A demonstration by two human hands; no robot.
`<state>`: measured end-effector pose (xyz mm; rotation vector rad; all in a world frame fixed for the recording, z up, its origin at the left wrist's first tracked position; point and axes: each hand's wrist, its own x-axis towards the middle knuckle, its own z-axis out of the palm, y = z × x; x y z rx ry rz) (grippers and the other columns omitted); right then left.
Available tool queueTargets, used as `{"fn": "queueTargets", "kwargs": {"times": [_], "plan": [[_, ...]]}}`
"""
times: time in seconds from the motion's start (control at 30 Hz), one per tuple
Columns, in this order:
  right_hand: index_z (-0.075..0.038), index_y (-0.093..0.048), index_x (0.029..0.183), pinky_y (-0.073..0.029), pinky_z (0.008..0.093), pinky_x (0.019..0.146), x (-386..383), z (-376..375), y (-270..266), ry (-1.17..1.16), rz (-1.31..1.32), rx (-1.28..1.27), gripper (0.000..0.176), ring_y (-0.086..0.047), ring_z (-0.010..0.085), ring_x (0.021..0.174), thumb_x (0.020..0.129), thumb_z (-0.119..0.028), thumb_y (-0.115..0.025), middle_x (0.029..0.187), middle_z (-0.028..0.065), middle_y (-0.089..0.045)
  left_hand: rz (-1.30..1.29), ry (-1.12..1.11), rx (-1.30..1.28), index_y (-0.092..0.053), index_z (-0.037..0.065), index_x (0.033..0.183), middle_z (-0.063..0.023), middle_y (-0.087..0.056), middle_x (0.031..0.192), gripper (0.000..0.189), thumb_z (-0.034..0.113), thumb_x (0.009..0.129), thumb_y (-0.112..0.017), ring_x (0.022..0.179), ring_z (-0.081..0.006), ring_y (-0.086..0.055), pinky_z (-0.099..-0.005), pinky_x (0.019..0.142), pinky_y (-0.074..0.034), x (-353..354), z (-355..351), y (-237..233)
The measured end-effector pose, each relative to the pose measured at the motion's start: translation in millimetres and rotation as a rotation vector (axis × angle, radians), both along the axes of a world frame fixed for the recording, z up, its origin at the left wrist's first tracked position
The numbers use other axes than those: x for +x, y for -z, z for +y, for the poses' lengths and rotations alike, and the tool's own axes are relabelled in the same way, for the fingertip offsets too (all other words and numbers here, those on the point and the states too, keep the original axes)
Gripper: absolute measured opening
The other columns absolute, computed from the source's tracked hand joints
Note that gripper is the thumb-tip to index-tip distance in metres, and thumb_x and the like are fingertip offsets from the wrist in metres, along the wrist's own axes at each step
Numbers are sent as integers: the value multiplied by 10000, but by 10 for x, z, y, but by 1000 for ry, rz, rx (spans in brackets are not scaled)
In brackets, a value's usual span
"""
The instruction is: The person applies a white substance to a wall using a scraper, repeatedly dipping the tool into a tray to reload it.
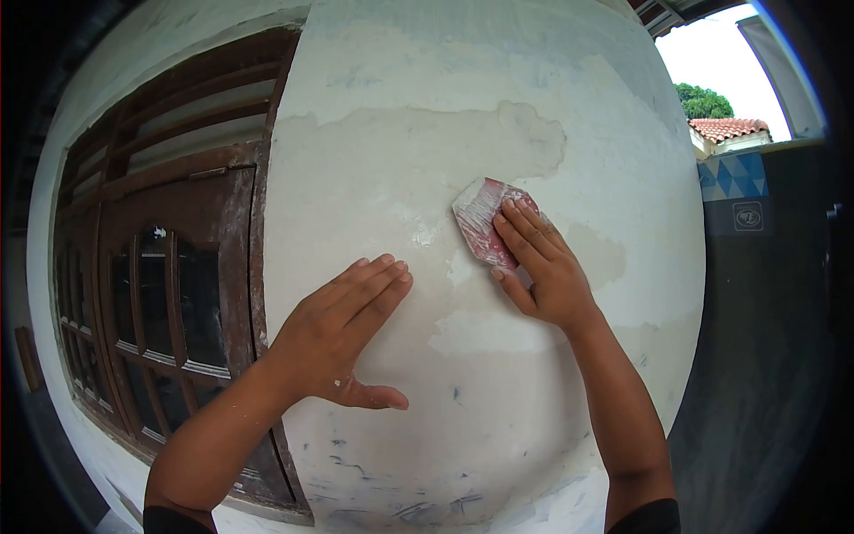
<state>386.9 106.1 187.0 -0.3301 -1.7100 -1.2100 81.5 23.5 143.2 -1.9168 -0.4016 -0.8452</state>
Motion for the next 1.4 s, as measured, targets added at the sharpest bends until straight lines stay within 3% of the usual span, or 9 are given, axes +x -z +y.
{"fn": "queueTargets", "kwargs": {"times": [0.4, 1.13, 1.3, 1.4], "plan": [[-50, -580, 1362, -404, 437, 1116, -56, 5, 37, 40, 5, -14, 561, -478, 310, 1365, 845, -227, -705, 1444, 147, -532, 2, -46, 29, -496, -52, 1372, -224, -536, 1383, 1102, 792, 687, -683, 1320, -397, -500, -506, 1122, -386, 58, 69, -238], [-12, -573, 1348, -377, 457, 1129, 67, 82, 26, 5, 76, -17, 537, -465, 342, 1372, 849, -168, -696, 1446, 178, -524, 9, -55, 26, -508, -52, 1362, -220, -548, 1372, 1094, 822, 715, -630, 1313, -387, -513, -510, 1115, -394, -102, 31, -133], [-30, -561, 1368, -372, 451, 1132, 198, 151, 129, 26, 89, 1, 545, -464, 338, 1370, 866, -201, -686, 1460, 176, -508, 22, -55, 40, -547, -55, 1315, -225, -574, 1336, 1060, 791, 692, -684, 1296, -372, -531, -470, 1123, -402, -120, -15, -115], [-36, -559, 1373, -368, 452, 1136, 124, 83, 81, 23, 79, -4, 550, -459, 337, 1376, 864, -199, -688, 1461, 174, -507, 33, -56, 32, -514, -48, 1354, -216, -552, 1368, 1086, 816, 707, -644, 1305, -385, -521, -504, 1112, -401, -123, 43, -123]]}}
